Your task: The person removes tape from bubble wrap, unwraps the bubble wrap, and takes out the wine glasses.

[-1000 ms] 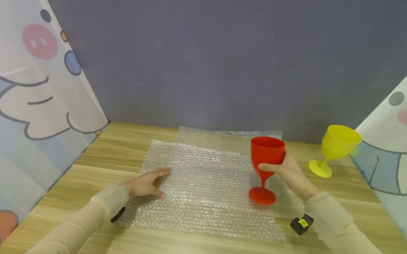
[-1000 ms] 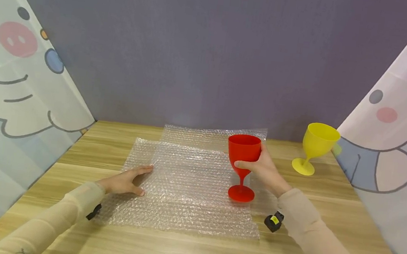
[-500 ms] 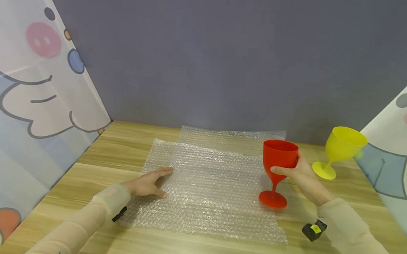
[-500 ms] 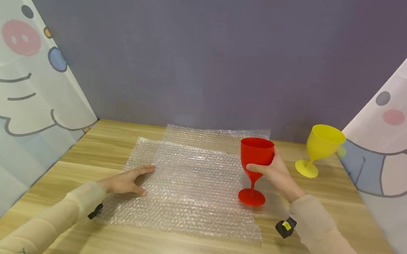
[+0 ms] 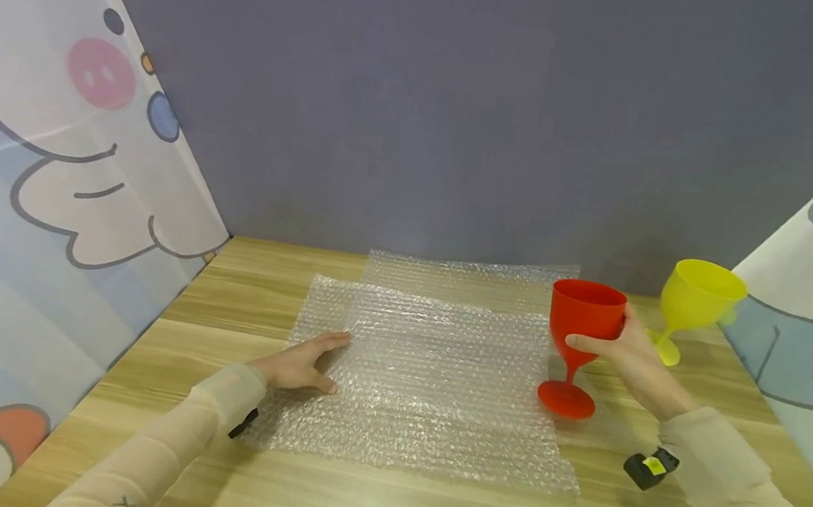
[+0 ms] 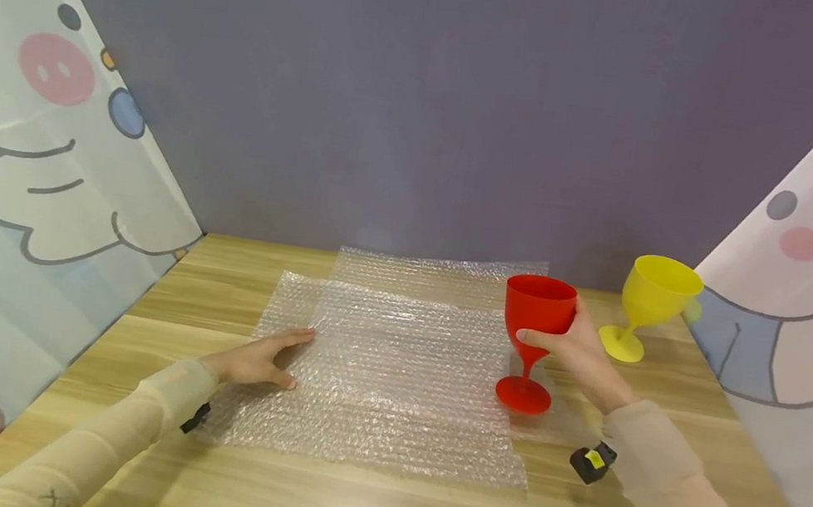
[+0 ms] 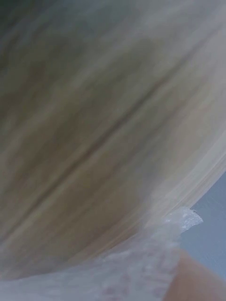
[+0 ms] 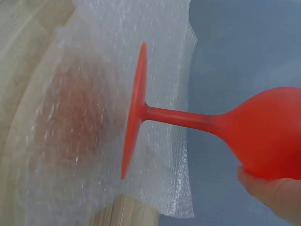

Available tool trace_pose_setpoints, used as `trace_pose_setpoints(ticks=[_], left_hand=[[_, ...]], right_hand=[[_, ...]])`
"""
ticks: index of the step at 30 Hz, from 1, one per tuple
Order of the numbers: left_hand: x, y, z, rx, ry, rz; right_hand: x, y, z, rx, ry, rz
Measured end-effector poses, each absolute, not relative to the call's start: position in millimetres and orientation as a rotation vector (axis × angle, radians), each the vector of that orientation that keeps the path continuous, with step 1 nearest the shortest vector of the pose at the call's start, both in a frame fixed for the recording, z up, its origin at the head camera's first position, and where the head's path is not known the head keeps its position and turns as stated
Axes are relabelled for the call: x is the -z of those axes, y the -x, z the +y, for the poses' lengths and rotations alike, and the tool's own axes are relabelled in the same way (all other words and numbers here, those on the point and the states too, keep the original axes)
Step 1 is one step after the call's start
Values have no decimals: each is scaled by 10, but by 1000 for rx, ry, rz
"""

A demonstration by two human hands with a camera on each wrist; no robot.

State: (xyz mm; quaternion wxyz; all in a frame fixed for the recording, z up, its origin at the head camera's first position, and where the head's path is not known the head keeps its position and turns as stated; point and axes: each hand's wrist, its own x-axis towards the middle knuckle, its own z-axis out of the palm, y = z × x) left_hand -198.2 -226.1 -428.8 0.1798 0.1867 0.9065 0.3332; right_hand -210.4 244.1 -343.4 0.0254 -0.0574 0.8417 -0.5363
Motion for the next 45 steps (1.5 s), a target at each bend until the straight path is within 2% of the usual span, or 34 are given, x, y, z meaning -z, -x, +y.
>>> trace_pose_setpoints(ticks=[21,31,45], left_hand=[[4348,1964,-2262,-941,-520,2569],[4348,1981,-2262,-945,-523,2566],[4321,1974,-2262,-932,-501,2577]], right_hand=[[3564,1928,2911,1681,60,2777],[3665,1849,3073,1700,95,2883],[3735,1722,3320,1550,-137,2992]])
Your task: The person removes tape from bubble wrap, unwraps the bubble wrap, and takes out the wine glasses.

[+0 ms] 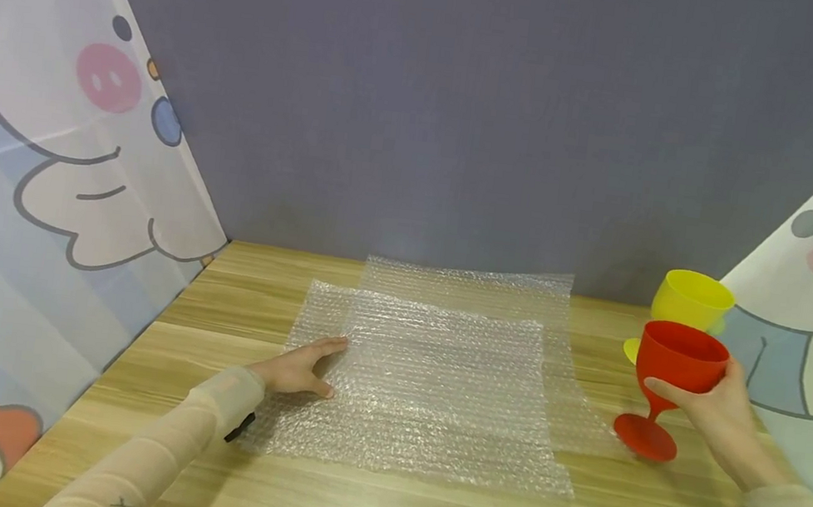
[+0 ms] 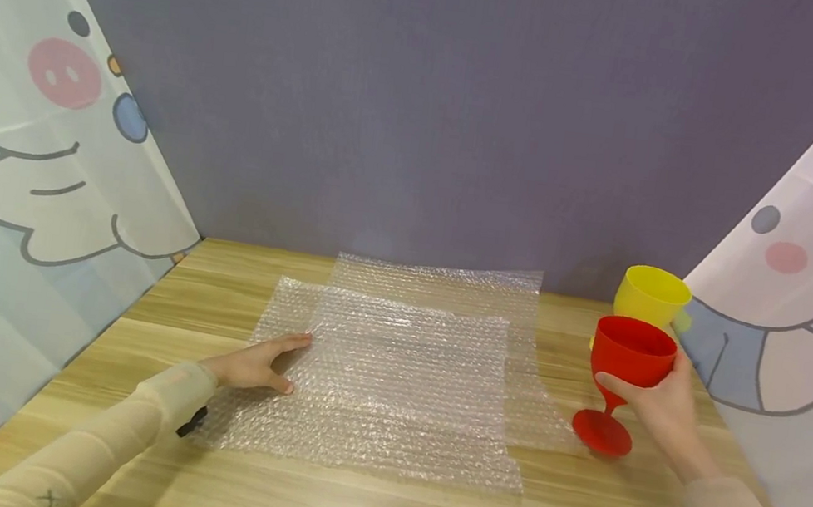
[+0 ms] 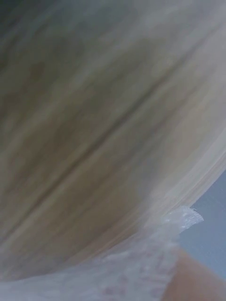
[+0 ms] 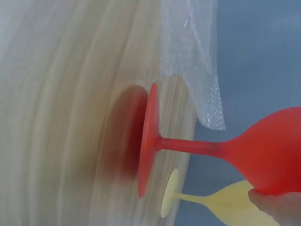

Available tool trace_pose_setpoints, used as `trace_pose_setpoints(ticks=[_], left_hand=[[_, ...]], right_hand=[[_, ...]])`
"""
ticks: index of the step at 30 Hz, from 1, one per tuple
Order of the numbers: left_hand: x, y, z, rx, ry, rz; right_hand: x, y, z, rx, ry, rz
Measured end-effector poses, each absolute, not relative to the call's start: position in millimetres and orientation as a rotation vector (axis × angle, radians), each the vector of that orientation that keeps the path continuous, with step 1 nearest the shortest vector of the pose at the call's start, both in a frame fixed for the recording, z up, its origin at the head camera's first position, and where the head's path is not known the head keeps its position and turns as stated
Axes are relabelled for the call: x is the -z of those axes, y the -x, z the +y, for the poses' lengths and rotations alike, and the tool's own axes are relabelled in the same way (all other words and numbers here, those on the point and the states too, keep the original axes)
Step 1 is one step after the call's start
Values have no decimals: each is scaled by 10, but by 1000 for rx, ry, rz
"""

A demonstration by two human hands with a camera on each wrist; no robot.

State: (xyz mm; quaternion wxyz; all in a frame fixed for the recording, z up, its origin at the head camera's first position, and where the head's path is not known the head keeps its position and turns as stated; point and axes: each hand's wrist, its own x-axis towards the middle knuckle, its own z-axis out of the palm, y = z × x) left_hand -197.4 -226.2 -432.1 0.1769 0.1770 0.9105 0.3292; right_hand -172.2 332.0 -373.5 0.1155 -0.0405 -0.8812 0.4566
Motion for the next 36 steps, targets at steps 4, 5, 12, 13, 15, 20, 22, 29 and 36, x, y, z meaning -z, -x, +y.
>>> trace_pose_setpoints(ticks=[4,5,12,13,15,20,22,29,36], left_hand=[[4313,1961,-2270,-935,-481,2574],[4312,1960,-2272,-932,-476,2575],[4330,1979,-2280,-930,-509,2585],[4330,1978,-2281,-931,-504,2584],[4334,1974,-2282,-933,-491,2581],[4334,1964,-2276,-938,-478,2581],[4329,1963,-2270,-940,-481,2584],[4328,1977,-2254,-936,-483,2586],[4327,1968,-2245,-953,-488,2579]], right_hand=[[3772,1716,3361,-1365,135,-2552],[3777,1717,3370,-1363,138,-2544],[3785,1741,3426,-1315,183,-2527],[3786,1745,3432,-1312,188,-2531],[3789,1752,3443,-1311,190,-2532],[3799,1759,3467,-1294,208,-2540],[3803,1761,3478,-1293,211,-2533],[3823,1764,3521,-1288,227,-2522],[3842,1783,3541,-1297,248,-2522]])
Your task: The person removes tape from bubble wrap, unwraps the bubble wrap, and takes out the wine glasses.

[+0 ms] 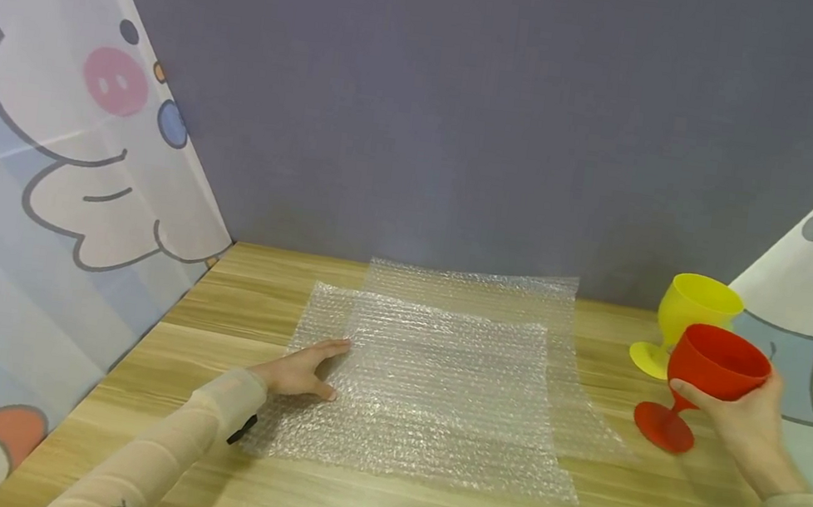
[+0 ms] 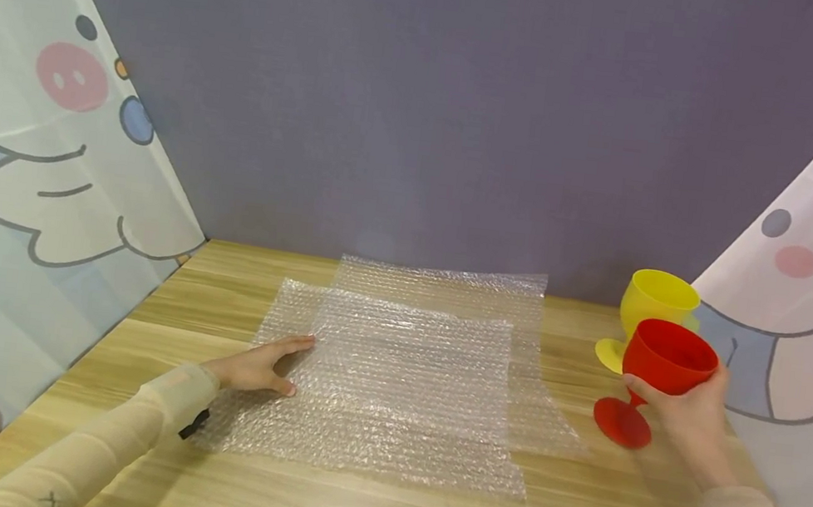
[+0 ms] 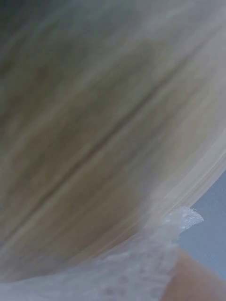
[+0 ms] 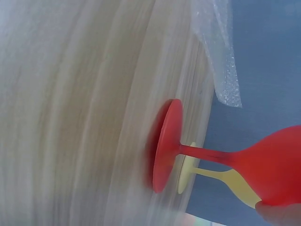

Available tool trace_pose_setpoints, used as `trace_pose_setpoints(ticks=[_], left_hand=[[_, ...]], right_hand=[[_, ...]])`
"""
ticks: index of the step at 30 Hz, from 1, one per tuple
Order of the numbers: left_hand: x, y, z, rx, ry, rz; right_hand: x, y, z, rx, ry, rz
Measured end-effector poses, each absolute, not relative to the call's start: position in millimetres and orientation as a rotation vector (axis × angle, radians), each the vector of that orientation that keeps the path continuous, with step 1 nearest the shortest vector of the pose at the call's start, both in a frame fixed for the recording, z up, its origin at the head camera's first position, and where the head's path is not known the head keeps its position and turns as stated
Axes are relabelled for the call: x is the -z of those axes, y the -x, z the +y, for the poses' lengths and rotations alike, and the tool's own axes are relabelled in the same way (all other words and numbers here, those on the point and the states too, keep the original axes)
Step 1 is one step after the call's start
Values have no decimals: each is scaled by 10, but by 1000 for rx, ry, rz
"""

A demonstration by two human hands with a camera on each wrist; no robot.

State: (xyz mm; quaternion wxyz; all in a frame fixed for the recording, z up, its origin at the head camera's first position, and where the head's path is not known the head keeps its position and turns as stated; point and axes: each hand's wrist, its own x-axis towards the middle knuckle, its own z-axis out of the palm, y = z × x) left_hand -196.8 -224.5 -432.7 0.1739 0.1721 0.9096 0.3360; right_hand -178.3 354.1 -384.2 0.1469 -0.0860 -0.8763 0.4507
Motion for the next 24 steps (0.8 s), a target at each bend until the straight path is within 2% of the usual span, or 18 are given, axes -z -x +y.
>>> trace_pose_setpoints(ticks=[9,24], left_hand=[[4307,1952,-2229,-959,-488,2576],[4302,1942,-2230,-944,-490,2586]], right_hand=[[3857,1837,3586,-1289,72,-2411],[3868,1849,3579,-1290,135,-2448]])
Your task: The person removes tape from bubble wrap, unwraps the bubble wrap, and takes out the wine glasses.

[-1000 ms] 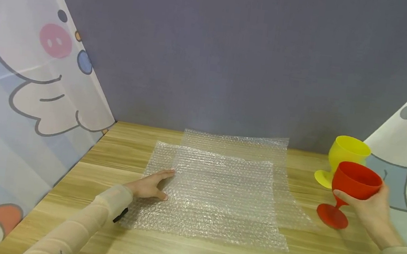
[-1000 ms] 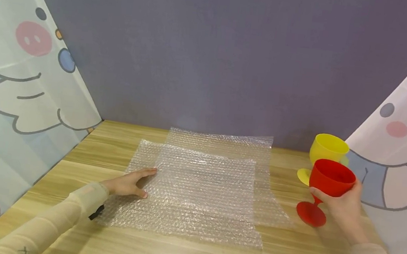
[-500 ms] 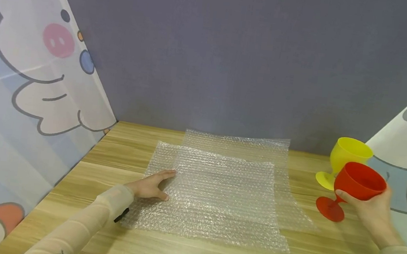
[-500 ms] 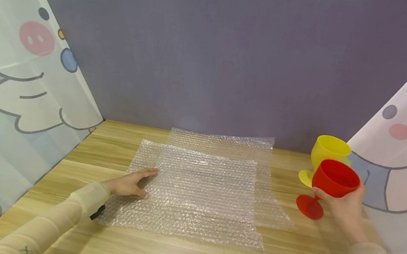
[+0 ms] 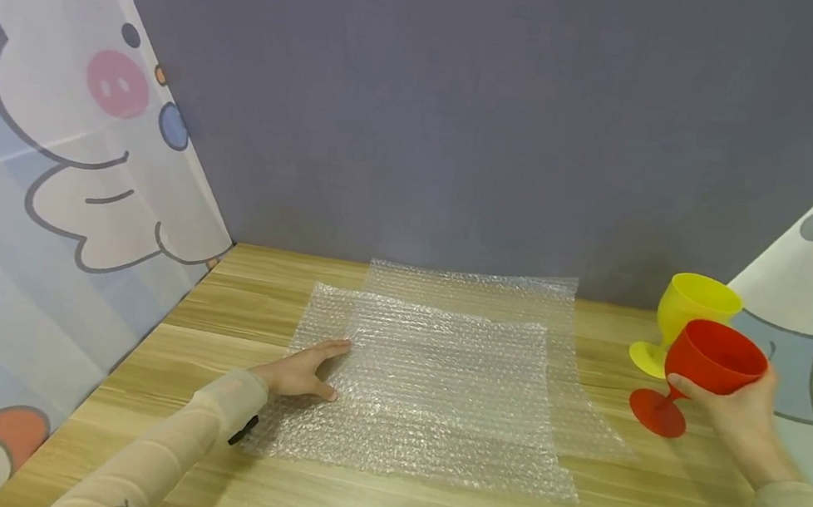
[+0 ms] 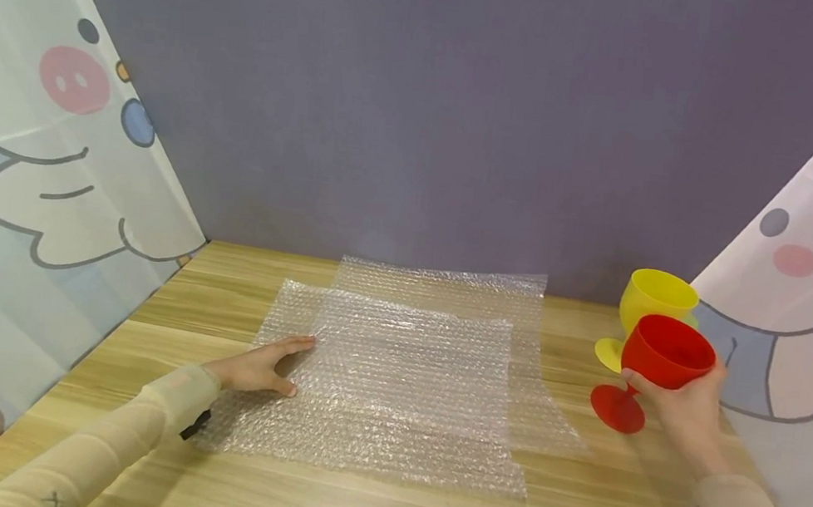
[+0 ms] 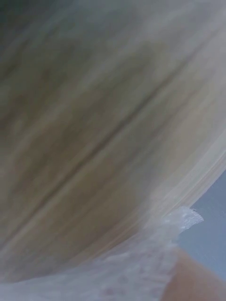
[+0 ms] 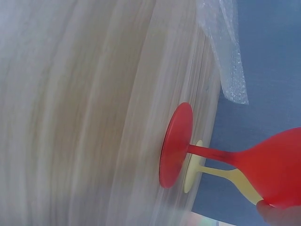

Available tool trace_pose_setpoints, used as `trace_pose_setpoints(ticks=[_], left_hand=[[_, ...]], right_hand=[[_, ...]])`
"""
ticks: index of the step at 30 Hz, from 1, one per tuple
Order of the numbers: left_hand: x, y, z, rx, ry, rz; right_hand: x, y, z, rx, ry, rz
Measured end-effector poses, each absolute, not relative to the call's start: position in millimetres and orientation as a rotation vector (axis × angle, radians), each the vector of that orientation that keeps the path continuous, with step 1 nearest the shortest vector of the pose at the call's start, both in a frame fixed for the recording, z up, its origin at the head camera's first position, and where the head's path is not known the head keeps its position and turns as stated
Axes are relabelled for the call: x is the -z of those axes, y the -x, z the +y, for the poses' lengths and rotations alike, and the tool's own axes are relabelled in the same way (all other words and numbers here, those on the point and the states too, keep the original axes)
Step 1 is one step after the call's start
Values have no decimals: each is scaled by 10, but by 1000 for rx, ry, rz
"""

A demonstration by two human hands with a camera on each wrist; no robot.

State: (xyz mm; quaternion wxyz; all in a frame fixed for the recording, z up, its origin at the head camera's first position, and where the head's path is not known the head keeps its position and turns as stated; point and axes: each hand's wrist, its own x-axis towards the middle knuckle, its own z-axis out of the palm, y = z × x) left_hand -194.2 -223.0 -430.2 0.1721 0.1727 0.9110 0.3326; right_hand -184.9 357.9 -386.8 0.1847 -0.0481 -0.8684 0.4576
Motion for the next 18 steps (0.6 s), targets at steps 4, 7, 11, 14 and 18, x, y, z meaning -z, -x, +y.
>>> trace_pose_setpoints(ticks=[4,7,11,14,18], left_hand=[[4305,1959,-2227,-938,-497,2591],[4307,1972,-2233,-921,-511,2595],[4289,1970,-2251,-853,-534,2608],[4265,1970,-2260,-795,-549,2623],[4248,1966,-2260,-729,-543,2651]], right_hand=[[3892,1841,3571,-1291,179,-2454],[3890,1834,3558,-1299,193,-2450],[3877,1841,3537,-1307,150,-2427],[3903,1872,3549,-1314,160,-2437],[4043,1947,3627,-1407,225,-2477]])
